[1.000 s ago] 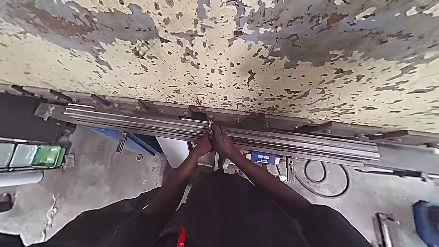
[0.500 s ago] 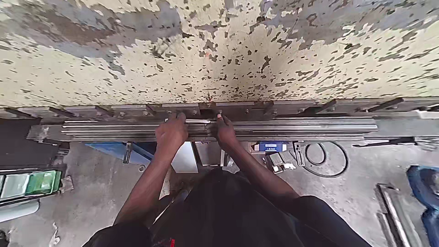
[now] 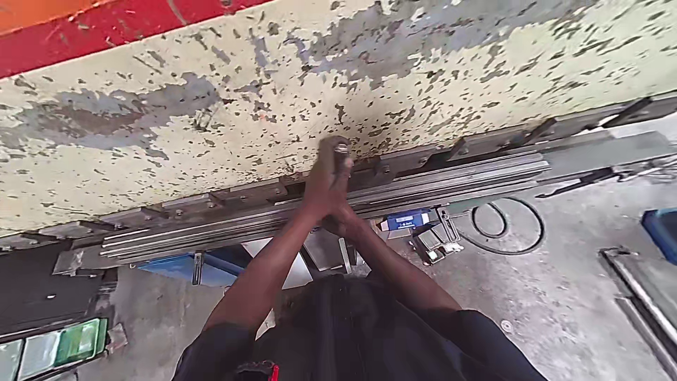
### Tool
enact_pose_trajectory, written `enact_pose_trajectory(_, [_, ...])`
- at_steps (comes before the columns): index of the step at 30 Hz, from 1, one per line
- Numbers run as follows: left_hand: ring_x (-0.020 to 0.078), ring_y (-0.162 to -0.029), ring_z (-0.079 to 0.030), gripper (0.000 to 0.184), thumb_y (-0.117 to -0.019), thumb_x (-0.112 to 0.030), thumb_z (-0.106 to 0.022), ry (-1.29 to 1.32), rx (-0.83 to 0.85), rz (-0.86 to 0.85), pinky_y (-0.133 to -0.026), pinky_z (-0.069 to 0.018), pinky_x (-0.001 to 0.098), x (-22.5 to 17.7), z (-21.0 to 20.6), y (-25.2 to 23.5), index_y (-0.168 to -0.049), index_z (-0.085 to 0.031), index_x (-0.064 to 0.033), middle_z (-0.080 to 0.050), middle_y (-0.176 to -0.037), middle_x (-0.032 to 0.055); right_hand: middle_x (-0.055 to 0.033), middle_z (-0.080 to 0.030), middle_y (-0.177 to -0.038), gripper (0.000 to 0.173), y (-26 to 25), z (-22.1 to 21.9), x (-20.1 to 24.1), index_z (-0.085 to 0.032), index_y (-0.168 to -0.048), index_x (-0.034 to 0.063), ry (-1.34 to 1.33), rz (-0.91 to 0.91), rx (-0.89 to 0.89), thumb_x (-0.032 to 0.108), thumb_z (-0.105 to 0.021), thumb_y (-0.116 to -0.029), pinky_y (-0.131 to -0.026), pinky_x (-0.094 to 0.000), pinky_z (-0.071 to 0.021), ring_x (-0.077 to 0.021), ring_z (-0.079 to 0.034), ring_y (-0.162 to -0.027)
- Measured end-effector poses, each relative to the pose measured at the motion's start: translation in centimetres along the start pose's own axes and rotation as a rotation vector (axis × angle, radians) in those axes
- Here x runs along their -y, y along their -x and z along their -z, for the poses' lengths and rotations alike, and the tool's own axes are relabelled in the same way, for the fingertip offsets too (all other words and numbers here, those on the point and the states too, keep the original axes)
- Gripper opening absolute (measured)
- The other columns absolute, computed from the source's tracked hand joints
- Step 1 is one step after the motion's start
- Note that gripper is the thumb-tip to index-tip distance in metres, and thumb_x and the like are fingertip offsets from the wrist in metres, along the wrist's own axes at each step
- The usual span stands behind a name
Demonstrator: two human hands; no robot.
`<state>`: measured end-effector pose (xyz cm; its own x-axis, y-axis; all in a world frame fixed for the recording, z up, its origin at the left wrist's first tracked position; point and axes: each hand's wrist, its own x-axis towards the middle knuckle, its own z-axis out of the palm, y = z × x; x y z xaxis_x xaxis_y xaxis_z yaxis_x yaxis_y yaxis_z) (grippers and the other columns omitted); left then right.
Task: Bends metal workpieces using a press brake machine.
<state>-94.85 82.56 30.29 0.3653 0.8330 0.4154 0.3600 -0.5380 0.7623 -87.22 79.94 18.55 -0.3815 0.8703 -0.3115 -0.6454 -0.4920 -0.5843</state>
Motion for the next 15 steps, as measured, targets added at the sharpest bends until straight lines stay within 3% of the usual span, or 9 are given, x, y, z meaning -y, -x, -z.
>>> enact_pose_trajectory(2, [0.0290,-0.097,-0.070,0.041,-0.1066,-0.024,-0.048,-0.314,0.147,0.043,-0.084,-0.0593,0.0506,-0.6,-4.1,-1.1,-0.139,-0.050,0.0000,-0.069,-0.110,0.0154,-0.0049,-0.068,-0.086,0.011,2.4,2.8,1.2,-0.062,-0.109,0.0091,0.103,0.055,-0.084,0.011,-0.053,-0.1030,-0.067,-0.0344,-0.0580,-0.0148,-0.066,-0.074])
enact_pose_trajectory(4, [0.0333,-0.094,-0.070,0.031,-0.0991,-0.018,-0.058,-0.559,0.046,-0.034,-0.077,-0.0596,0.0498,-0.1,-7.5,-1.1,-0.125,-0.060,-0.0007,-0.069,-0.108,0.0175,-0.0088,-0.070,-0.089,0.019,4.7,6.9,2.6,-0.060,-0.119,0.0064,0.187,0.066,-0.257,0.015,-0.052,-0.1047,-0.066,-0.0358,-0.0577,-0.0177,-0.067,-0.075])
enact_pose_trajectory(5, [0.0337,-0.092,-0.071,0.032,-0.0950,-0.016,-0.060,-0.614,-0.018,-0.062,-0.074,-0.0595,0.0490,0.3,-8.3,-0.9,-0.124,-0.062,-0.0016,-0.069,-0.109,0.0180,-0.0105,-0.070,-0.093,0.026,5.7,9.3,3.5,-0.057,-0.128,0.0068,0.240,0.054,-0.349,0.018,-0.048,-0.1064,-0.066,-0.0359,-0.0577,-0.0190,-0.067,-0.075])
enact_pose_trajectory(6, [0.0336,-0.093,-0.070,0.032,-0.0975,-0.018,-0.059,-0.644,-0.011,-0.053,-0.074,-0.0590,0.0491,0.4,-8.5,-0.7,-0.126,-0.060,-0.0038,-0.068,-0.112,0.0176,-0.0124,-0.070,-0.095,0.028,7.0,11.4,4.4,-0.055,-0.132,0.0058,0.277,0.050,-0.453,0.018,-0.047,-0.1083,-0.068,-0.0380,-0.0589,-0.0213,-0.069,-0.077])
enact_pose_trajectory(9, [0.0321,-0.091,-0.072,0.029,-0.0968,-0.016,-0.056,-0.715,-0.007,-0.062,-0.069,-0.0602,0.0465,0.9,-9.6,-0.6,-0.123,-0.062,-0.0053,-0.070,-0.106,0.0154,-0.0104,-0.072,-0.092,0.024,11.3,14.8,6.7,-0.056,-0.126,0.0040,0.456,0.192,-0.702,0.018,-0.046,-0.1095,-0.065,-0.0370,-0.0594,-0.0204,-0.070,-0.075])
enact_pose_trajectory(11, [0.0321,-0.096,-0.072,0.028,-0.0971,-0.016,-0.057,-0.731,-0.035,-0.071,-0.072,-0.0608,0.0458,1.2,-10.1,-1.2,-0.122,-0.063,-0.0057,-0.070,-0.110,0.0153,-0.0065,-0.069,-0.090,0.019,12.3,13.5,9.7,-0.060,-0.117,0.0059,0.632,0.462,-0.639,0.021,-0.052,-0.1076,-0.066,-0.0359,-0.0602,-0.0175,-0.068,-0.074])
enact_pose_trajectory(12, [0.0331,-0.106,-0.069,0.032,-0.0979,-0.017,-0.059,-0.711,-0.006,-0.048,-0.082,-0.0598,0.0478,1.1,-9.9,-0.8,-0.129,-0.060,-0.0062,-0.068,-0.119,0.0161,-0.0041,-0.066,-0.088,0.020,12.7,11.8,11.4,-0.061,-0.114,0.0088,0.698,0.612,-0.528,0.026,-0.053,-0.1070,-0.069,-0.0366,-0.0599,-0.0162,-0.066,-0.074])
enact_pose_trajectory(14, [0.0349,-0.127,-0.059,0.049,-0.0990,-0.020,-0.062,-0.674,0.046,0.005,-0.102,-0.0517,0.0528,1.4,-9.5,0.8,-0.145,-0.051,-0.0068,-0.060,-0.139,0.0174,0.0008,-0.062,-0.084,0.027,13.5,6.2,15.2,-0.062,-0.106,0.0147,0.738,0.872,-0.189,0.039,-0.050,-0.1083,-0.069,-0.0358,-0.0595,-0.0139,-0.063,-0.072])
enact_pose_trajectory(15, [0.0342,-0.124,-0.059,0.049,-0.0979,-0.021,-0.061,-0.677,0.001,0.000,-0.102,-0.0499,0.0535,2.4,-9.7,1.5,-0.144,-0.052,-0.0071,-0.061,-0.135,0.0165,0.0042,-0.061,-0.079,0.030,13.6,2.8,16.9,-0.062,-0.098,0.0182,0.716,0.983,0.006,0.042,-0.048,-0.1086,-0.066,-0.0342,-0.0589,-0.0117,-0.062,-0.069])
